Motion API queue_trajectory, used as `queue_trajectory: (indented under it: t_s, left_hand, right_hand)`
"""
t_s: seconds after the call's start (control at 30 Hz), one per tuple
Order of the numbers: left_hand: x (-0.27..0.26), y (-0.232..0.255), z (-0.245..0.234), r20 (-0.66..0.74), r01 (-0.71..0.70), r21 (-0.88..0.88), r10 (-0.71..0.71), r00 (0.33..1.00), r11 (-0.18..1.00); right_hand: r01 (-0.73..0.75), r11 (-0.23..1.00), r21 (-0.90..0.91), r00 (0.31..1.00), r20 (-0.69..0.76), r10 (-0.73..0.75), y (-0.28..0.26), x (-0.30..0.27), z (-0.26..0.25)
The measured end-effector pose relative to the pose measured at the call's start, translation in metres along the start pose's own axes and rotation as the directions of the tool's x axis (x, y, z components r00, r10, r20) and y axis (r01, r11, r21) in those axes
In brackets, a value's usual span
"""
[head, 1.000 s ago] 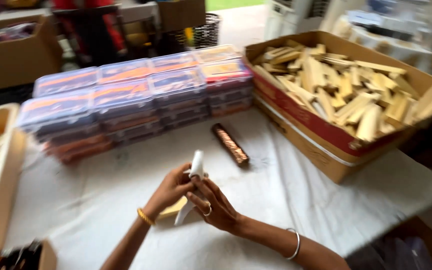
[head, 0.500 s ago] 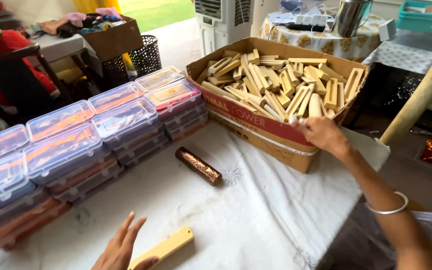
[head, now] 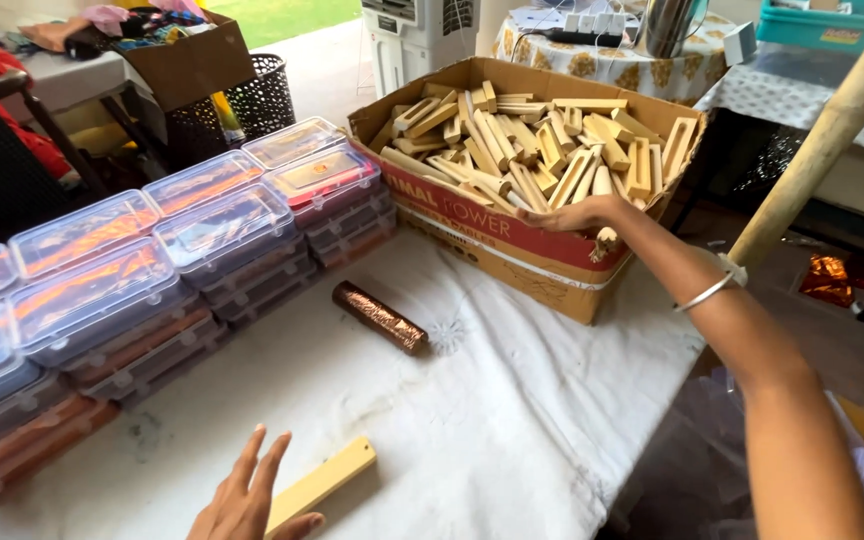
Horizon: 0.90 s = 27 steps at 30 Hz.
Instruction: Clean small wooden cases with a cloth and wrap them in shiny foil for packaging.
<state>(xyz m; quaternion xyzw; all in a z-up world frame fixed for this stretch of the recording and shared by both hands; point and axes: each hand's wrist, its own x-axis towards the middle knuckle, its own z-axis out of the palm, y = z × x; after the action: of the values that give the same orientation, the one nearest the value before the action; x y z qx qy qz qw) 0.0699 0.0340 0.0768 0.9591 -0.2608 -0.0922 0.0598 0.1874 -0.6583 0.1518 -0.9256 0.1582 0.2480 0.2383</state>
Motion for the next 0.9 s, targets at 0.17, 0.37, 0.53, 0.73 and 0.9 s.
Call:
queue_trajectory:
  t_s: [0.17,0.37,0.53,0.73,0.9]
  left_hand:
    - [-0.048,0.017,-0.041,-0.149,-0.076,-0.108,0.060,0.987,0.991]
    - [-0.097,0.038,-0.088,-0.225,0.022,-0.144,-0.055,0.973,0.989]
    - [-0.105,0.071,-0.110,-0.358,0.036,-0.178,-0.098,0.929,0.983]
    - [-0.067,0.026,-0.056,-0.003,0.177,-0.261,-0.184,0.983,0.949]
    - [-0.052,-0.044,0.004,0.066,0.280,-0.342,-0.275,0.959,0.897]
  right_hand:
    - [-0.101,0.922,-0.374,0.911,-0.408,-0.066,-0.082,-0.096,0.044]
    - [0.021,0.676,-0.737,0.623,-0.519,-0.585,-0.181,-0.174,0.145]
    - [0.740,0.438,-0.511,0.424,-0.152,-0.893,-0.254,-0.178,0.261]
    - [0.819,0.368,-0.440,0.486,0.192,-0.853,-0.312,-0.147,0.337]
    - [0.853,0.432,-0.294,0.476,0.098,-0.874,-0.333,-0.121,0.341]
